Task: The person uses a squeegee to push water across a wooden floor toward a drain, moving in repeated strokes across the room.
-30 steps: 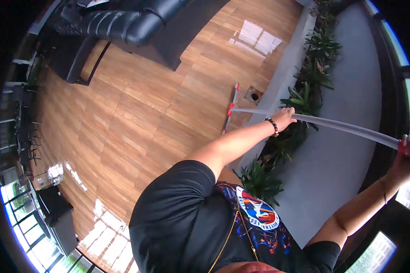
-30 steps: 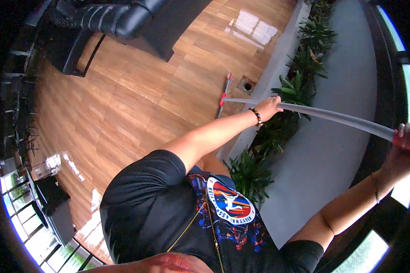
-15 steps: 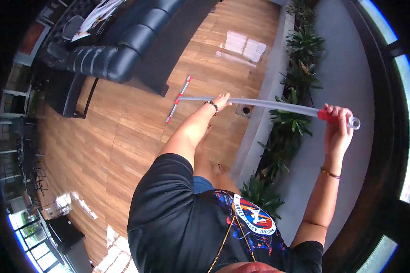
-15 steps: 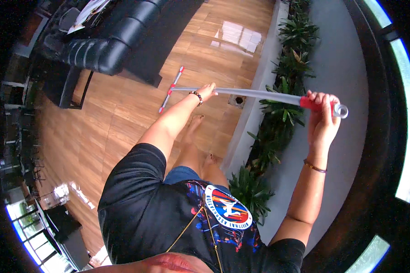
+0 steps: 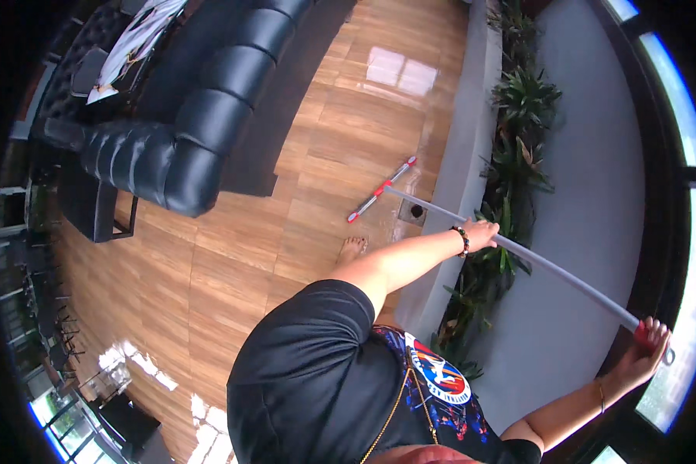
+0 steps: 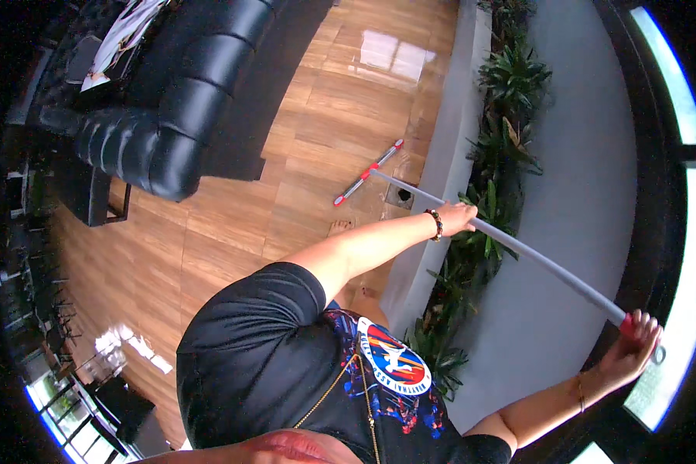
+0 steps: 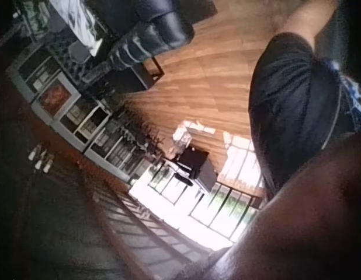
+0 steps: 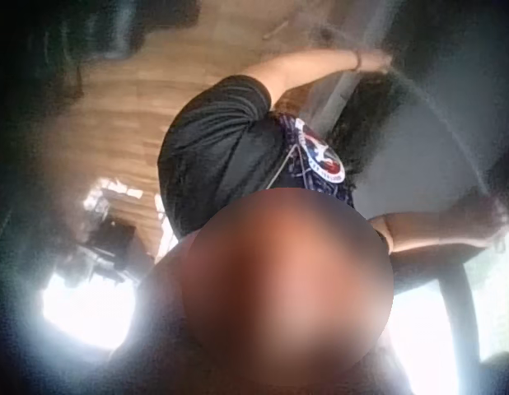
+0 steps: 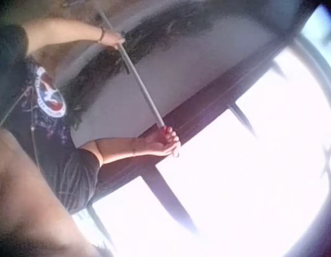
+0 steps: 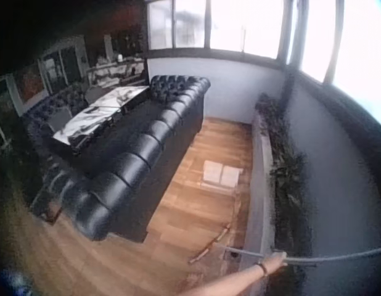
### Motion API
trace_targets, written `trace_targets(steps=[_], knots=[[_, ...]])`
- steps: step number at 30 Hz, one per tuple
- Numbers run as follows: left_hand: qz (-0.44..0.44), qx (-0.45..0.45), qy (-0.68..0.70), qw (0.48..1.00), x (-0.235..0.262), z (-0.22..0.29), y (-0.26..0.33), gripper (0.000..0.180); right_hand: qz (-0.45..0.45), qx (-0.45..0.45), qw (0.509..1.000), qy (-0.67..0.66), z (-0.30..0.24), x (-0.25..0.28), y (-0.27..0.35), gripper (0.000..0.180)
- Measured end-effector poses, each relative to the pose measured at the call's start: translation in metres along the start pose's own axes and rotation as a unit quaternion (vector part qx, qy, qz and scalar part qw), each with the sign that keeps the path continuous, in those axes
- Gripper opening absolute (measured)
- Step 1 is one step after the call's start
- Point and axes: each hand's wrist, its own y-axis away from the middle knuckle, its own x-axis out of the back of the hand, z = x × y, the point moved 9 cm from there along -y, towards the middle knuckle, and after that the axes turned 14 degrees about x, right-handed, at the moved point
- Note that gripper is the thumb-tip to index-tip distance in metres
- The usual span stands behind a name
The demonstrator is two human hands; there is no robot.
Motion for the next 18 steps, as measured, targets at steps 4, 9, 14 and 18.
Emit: trace_targets(steps=[4,9,14,18], knots=[[0.008,-0.055,0.012,0.998,0.048,0.013,0.008,0.034,-0.008,0.028,0.999,0.011,-0.031,-0.014,0.002,0.022],[0.069,-0.023,-0.143,0.987,0.148,-0.074,-0.039,0.015,0.183,0.075,0.941,0.275,0.047,-0.059,0.055,0.032],[0.154,0.139,-0.169,0.964,0.167,-0.252,-0.070,0.026,0.128,-0.082,0.988,-0.004,0.279,-0.158,0.161,0.016],[0.136,0.290,-0.117,0.940,0.158,-0.357,-0.049,0.034,0.242,-0.185,0.950,-0.061,0.367,-0.168,0.275,0.012]])
